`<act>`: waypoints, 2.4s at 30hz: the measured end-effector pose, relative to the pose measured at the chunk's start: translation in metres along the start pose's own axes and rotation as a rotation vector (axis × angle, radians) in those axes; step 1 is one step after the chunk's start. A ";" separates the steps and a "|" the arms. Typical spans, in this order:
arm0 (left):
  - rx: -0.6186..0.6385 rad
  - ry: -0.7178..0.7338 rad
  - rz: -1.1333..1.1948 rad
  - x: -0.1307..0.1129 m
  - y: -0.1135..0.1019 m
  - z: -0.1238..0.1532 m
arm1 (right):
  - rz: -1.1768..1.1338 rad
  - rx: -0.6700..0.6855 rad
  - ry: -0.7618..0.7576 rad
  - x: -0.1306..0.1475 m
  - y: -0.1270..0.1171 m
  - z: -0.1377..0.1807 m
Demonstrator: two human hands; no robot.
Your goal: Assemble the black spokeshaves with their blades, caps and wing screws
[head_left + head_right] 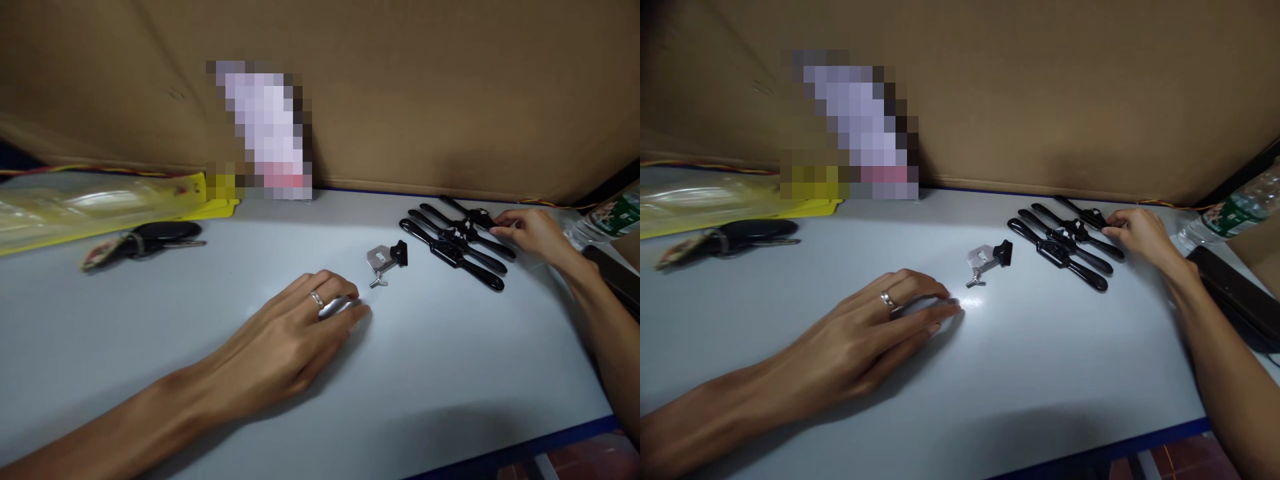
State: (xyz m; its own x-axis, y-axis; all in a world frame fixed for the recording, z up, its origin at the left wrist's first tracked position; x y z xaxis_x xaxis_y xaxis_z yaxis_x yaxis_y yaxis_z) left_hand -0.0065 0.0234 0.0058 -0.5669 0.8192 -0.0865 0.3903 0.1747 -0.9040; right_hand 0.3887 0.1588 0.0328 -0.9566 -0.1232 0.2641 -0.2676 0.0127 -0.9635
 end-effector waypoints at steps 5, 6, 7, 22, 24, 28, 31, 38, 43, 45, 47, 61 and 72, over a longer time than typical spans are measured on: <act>0.005 -0.004 -0.001 0.000 0.001 -0.001 | 0.015 0.013 -0.055 0.007 0.002 0.000; 0.004 -0.003 -0.001 0.000 0.002 -0.001 | 0.018 0.013 -0.065 0.008 0.002 0.000; 0.005 -0.004 0.000 0.000 0.002 -0.001 | 0.019 0.013 -0.075 0.008 0.003 -0.001; 0.020 -0.013 0.003 0.001 0.003 0.000 | 0.013 0.067 -0.180 0.019 0.004 0.004; 0.027 -0.015 0.008 0.001 0.003 0.001 | 0.019 0.087 -0.189 0.023 0.004 0.007; 0.026 -0.021 0.015 0.002 0.003 0.001 | 0.029 0.134 -0.211 0.033 0.005 0.012; 0.032 -0.035 0.021 0.002 0.002 0.000 | 0.048 0.122 -0.188 0.041 0.000 0.019; 0.045 -0.071 0.049 0.001 0.000 -0.002 | 0.032 0.122 -0.197 0.078 -0.014 0.051; 0.040 -0.069 0.062 0.002 0.000 -0.003 | 0.164 0.239 -0.214 0.091 0.005 0.063; 0.035 -0.068 0.067 0.002 0.000 -0.003 | 0.186 0.249 -0.206 0.091 0.010 0.065; 0.036 -0.061 0.073 0.002 0.000 -0.002 | 0.159 0.268 -0.216 0.091 0.013 0.065; 0.046 -0.083 0.064 0.002 -0.001 -0.003 | 0.096 0.243 -0.246 0.089 0.009 0.063; 0.047 -0.057 0.054 0.004 0.001 -0.002 | 0.015 0.269 -0.257 0.090 0.006 0.062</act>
State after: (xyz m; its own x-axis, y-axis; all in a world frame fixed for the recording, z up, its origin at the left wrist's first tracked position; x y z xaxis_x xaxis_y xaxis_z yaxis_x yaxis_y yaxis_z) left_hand -0.0067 0.0279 0.0050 -0.5865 0.7944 -0.1581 0.3879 0.1041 -0.9158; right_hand 0.3081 0.0865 0.0479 -0.8909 -0.3707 0.2626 -0.1810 -0.2406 -0.9536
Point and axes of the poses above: each hand's wrist, its own z-axis away from the middle knuckle, its own y-axis out of the palm, x = y × z, the point moved 3 cm from there along -z, towards the middle knuckle, and after that the axes turned 9 degrees about -z, right-handed, at the moved point
